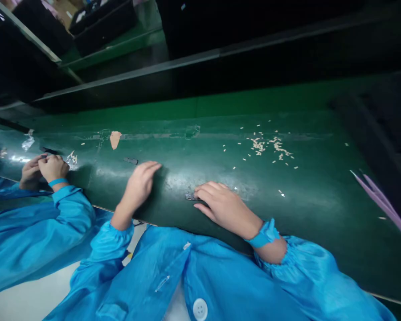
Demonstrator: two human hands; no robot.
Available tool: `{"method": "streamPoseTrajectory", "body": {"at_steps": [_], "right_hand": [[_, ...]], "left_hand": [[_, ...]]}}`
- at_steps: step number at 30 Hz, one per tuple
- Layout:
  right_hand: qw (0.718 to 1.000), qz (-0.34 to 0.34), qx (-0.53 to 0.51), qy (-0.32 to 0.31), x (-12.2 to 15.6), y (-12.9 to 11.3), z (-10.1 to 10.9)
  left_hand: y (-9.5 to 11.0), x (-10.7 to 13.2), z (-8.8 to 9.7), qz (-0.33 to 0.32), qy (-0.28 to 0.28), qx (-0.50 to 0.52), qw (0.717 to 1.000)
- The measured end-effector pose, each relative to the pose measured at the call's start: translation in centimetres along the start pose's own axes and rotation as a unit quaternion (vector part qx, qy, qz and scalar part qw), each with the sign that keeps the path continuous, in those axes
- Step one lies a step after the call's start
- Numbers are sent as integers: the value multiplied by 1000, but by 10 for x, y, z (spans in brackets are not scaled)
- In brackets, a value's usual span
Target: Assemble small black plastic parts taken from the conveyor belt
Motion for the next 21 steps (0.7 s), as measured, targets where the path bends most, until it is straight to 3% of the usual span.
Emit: {"method": "streamPoseTrajectory", "body": {"at_steps": [2,4,8,10,14,16,18,20,21], "right_hand": [[1000,-24,-12,14,2,3,1],[998,-43,-17,29,4,5,2],[995,-79,-48,40,2,14,7],[995,-85,-57,21,-6,18,9],[999,-40,8,-6,-36,12,21],[999,-31,22,33,-50,12,30],[992,-65,2,109,-57,23,39],[972,-133,-34,190,-53,43,44],[959,-169,-53,221,-48,55,44]], "left_hand": [[-48,-8,21,78,41,-83,993],[-80,-12,32,102,45,-148,983],[-100,-17,29,91,-3,-204,975],[-101,-26,29,109,22,-160,981],[-81,-60,30,103,101,45,989],[-57,-83,20,83,108,91,986],[-25,-104,2,72,96,149,981],[9,-118,-22,77,65,295,950],[24,-122,-34,86,44,396,913]]}}
Point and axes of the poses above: each hand's wrist, its own x-axis away from the middle knuckle, its own z-axis out of the back of the hand, y = z × x, the point moved 7 cm from there along -x, towards the middle knuckle, and after that the axes turned 10 degrees about z, right-handed, at the moved point
